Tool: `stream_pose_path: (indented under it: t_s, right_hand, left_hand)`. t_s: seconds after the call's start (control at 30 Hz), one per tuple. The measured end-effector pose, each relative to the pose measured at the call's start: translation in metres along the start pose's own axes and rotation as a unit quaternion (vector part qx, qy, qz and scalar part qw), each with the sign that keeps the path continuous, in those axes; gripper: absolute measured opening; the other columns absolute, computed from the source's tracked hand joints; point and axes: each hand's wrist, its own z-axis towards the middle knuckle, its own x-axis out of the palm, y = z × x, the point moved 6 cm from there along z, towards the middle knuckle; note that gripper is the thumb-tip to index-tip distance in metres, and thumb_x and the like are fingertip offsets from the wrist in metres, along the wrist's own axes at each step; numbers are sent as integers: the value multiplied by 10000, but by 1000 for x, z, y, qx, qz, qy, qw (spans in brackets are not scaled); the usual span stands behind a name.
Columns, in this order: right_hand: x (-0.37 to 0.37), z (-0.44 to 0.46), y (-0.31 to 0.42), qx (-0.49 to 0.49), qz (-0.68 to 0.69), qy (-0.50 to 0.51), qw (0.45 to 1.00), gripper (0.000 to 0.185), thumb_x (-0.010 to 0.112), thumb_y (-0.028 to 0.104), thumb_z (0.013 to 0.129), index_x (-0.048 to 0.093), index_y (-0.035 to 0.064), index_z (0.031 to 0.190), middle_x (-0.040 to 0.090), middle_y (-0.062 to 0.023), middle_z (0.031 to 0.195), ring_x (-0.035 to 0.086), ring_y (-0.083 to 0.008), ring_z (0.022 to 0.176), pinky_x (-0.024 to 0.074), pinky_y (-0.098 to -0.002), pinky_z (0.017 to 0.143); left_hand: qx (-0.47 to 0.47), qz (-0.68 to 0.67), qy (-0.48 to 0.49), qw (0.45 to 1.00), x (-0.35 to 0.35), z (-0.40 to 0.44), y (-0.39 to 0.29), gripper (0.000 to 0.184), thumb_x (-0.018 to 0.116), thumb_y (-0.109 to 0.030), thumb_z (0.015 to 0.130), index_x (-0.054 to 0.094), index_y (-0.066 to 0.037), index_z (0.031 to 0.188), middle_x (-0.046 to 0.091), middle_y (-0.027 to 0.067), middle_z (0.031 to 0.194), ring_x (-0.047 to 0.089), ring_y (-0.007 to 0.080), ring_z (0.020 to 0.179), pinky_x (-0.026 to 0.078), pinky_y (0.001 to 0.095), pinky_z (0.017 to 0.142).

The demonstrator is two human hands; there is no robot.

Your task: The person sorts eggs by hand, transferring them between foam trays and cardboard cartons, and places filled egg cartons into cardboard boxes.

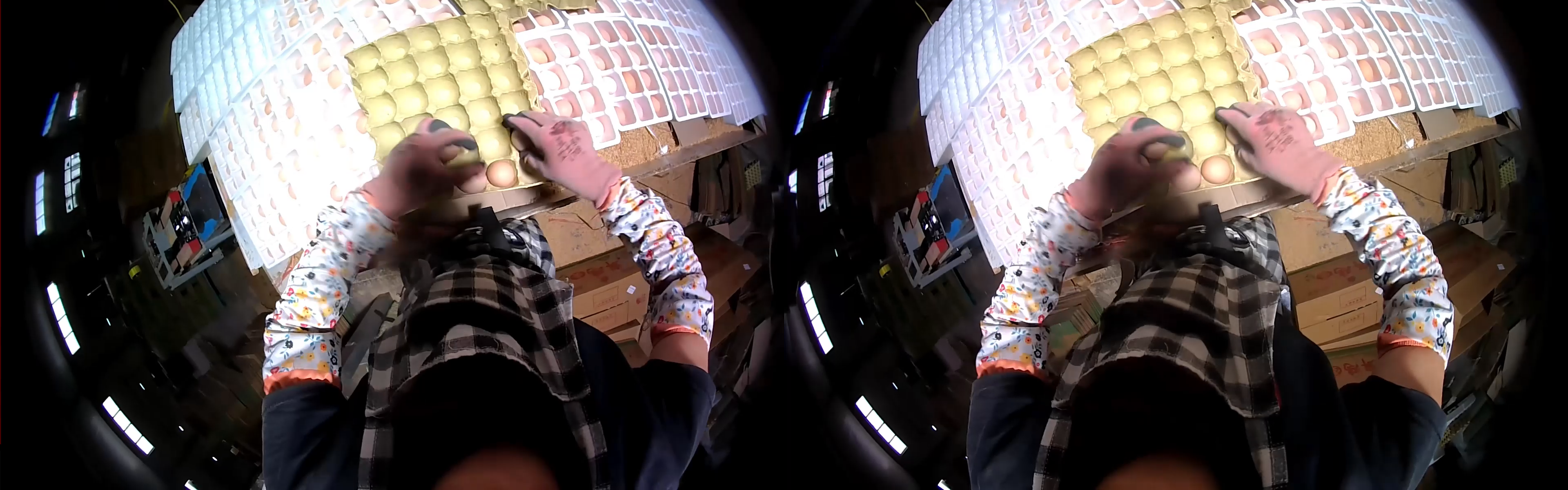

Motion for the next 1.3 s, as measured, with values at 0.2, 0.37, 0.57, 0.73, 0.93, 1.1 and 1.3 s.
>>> stream_pose_path:
  t_s: [0.2, 0.37, 0.57, 0.73, 0.93, 1.1, 1.3]
  right_hand:
    - [-23, -29, 1, 252, 638, 2, 728, 430, 645, 218, 881, 559, 32, 1260, 647, -57, 1038, 594, -94, 829, 492, -220, 741]
    - [-14, 9, 69, -15, -131, 49, 990, 599, 765, 333, 712, 581, 84, 1225, 514, -150, 1263, 555, -312, 1019, 487, -364, 867]
    - [20, 53, 62, 44, -147, 259, 954, 421, 742, 368, 656, 705, 144, 1010, 538, -182, 1159, 545, -376, 1030, 501, -422, 844]
    - [-36, 168, 113, 93, 185, 249, 946, 468, 798, 384, 715, 696, 40, 1016, 622, -184, 1021, 631, -312, 931, 511, -402, 833]
    - [16, 468, 215, 49, 255, 22, 965, 414, 612, 358, 921, 629, 10, 1145, 673, -108, 826, 630, -229, 699, 495, -344, 674]
    - [108, 621, 231, -40, -113, -31, 992, 427, 563, 472, 899, 682, 76, 1006, 663, -185, 852, 637, -389, 826, 508, -465, 753]
    - [105, 678, 181, -37, 180, -82, 979, 278, 560, 229, 919, 660, 8, 1055, 687, -169, 921, 653, -333, 849, 500, -376, 781]
  left_hand:
    - [60, 250, 3, 966, 25, -7, -1, 534, 740, -474, 713, 655, -109, 1093, 495, 166, 1161, 532, 339, 967, 492, 411, 811]
    - [-10, -172, -30, 985, -64, -42, 13, 493, 709, -412, 832, 609, -45, 1146, 555, 167, 1113, 525, 316, 1087, 426, 395, 946]
    - [-63, -449, -137, 881, -119, -129, 144, 391, 658, -295, 909, 599, 10, 1146, 649, 94, 969, 605, 134, 900, 474, 266, 812]
    - [-139, -88, -428, 889, -258, -167, 298, 494, 720, -335, 836, 591, -45, 1215, 618, 187, 1100, 607, 281, 1004, 486, 367, 885]
    - [-170, 378, -181, 892, -408, -63, 432, 501, 749, -316, 730, 558, -114, 1147, 364, 152, 1387, 487, 381, 1131, 495, 430, 862]
    - [-108, 308, -16, 945, -430, -19, 483, 865, 786, -379, 706, 370, -208, 1444, 465, 147, 1311, 553, 329, 1160, 499, 400, 915]
    - [-47, 37, -386, 921, -448, 21, 483, 552, 585, -421, 873, 487, -127, 1329, 544, 197, 1211, 598, 342, 1048, 473, 432, 901]
